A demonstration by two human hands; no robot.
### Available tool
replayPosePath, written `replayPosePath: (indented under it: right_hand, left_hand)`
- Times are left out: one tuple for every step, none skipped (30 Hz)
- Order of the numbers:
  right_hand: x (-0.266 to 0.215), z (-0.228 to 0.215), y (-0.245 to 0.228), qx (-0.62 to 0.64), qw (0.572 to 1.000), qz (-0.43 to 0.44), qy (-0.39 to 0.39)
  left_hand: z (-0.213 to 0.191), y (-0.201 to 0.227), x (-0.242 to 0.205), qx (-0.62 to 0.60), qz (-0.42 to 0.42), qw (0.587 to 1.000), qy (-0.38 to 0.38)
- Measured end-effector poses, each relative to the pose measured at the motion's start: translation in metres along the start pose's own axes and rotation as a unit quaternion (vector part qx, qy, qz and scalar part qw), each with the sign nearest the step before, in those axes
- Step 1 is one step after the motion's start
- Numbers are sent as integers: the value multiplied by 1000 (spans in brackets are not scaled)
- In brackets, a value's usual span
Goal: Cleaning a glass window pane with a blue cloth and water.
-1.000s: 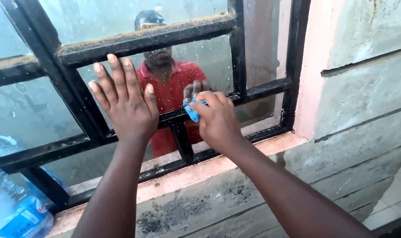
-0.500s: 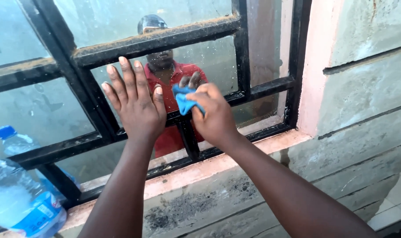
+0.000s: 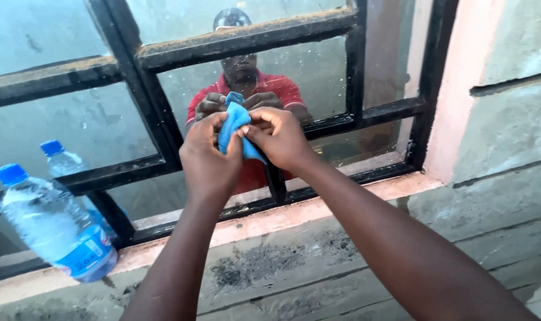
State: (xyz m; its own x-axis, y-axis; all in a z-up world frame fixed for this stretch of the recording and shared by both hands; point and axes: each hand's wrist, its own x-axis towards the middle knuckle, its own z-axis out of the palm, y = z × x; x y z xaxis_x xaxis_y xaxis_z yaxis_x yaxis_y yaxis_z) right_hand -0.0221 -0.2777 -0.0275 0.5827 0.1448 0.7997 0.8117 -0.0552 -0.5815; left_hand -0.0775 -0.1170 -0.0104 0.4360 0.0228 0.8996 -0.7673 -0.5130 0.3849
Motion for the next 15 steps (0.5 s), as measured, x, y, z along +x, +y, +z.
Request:
replayPosePath:
  right_hand:
    - [-3,-3,-9,3,1000,-1,-3]
    - [-7,-6,-17,-231,959,-156,53]
    - [-9,-11,-26,-449,836,-297,107]
    - [-10,-20,-12,-448,836,-298,108]
    - [-12,-30,3,-473,839,-237,127]
    - [-14,-41,17,-495,839,-174,146]
    - [-18,-45,15,-495,838,-175,147]
    - [-22,-50,13,-509,818,-212,165]
    - [-24,-55,11,-522,794,-250,183]
    - [-22,-56,12,-523,792,-254,185]
    - [-22,-56,13,-522,795,-251,181]
    - [-23,-57,15,-520,798,-248,177]
    - [-22,-56,14,-523,794,-250,181]
    - [-21,-56,13,-519,791,-260,193]
    - [-23,-53,12,-512,791,-268,201]
  left_hand:
    - [-3,-10,2,4,-1,1000,2]
    - [-7,-19,4,58,56,996,39]
    - [-8,-28,8,109,116,985,74]
    - [-13,-30,12,109,117,984,74]
    - [-17,-31,16,119,116,981,96]
    - [-21,-32,19,129,115,978,117]
    - [-22,-37,21,128,117,978,119]
    - [-22,-41,23,159,129,972,117]
    - [-22,-46,27,188,141,965,117]
    - [-21,-46,28,187,144,964,120]
    - [-20,-46,25,228,191,946,132]
    - [-19,-46,23,269,237,923,144]
    - [-17,-37,22,264,241,922,146]
    - [-15,-28,20,316,235,905,163]
    - [-15,-19,14,369,224,885,176]
